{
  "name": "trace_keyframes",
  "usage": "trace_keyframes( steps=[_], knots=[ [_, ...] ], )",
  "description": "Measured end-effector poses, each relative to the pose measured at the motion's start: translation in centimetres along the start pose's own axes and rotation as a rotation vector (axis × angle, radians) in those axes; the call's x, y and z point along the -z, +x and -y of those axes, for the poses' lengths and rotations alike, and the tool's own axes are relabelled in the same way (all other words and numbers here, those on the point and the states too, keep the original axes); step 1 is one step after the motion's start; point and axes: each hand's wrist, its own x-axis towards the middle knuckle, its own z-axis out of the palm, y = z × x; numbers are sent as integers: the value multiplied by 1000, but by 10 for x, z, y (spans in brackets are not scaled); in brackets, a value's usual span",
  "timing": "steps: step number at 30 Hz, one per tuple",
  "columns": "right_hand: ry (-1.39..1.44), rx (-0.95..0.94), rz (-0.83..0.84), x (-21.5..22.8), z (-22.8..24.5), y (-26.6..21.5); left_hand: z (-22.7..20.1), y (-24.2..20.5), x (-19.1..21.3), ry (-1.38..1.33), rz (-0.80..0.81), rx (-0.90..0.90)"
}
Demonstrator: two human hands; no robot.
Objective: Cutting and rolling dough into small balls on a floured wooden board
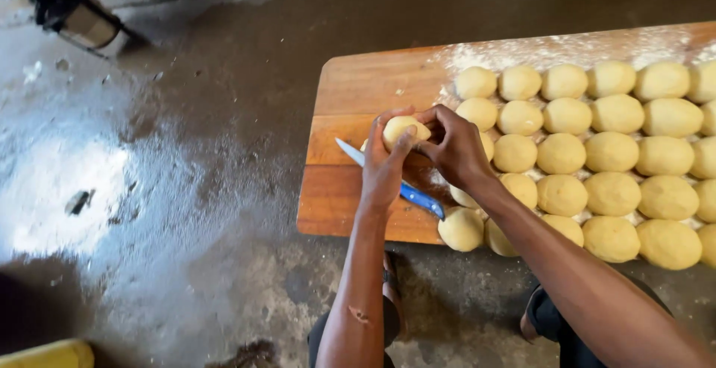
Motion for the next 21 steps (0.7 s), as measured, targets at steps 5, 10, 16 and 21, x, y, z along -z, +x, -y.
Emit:
trace_keyframes(
  steps=[5,10,16,21],
  knots=[
    [-91,171,-24,9,29,-15,19,10,17,398,-113,-76],
    [120,218,34,1,15,-10,22,11,21,127,-134,-72],
    [206,60,3,-3,-12,8,20,3,-2,-145,-97,30],
    [-111,171,-26,9,31,-12,16,6,4,438,-246,-74]
  ],
)
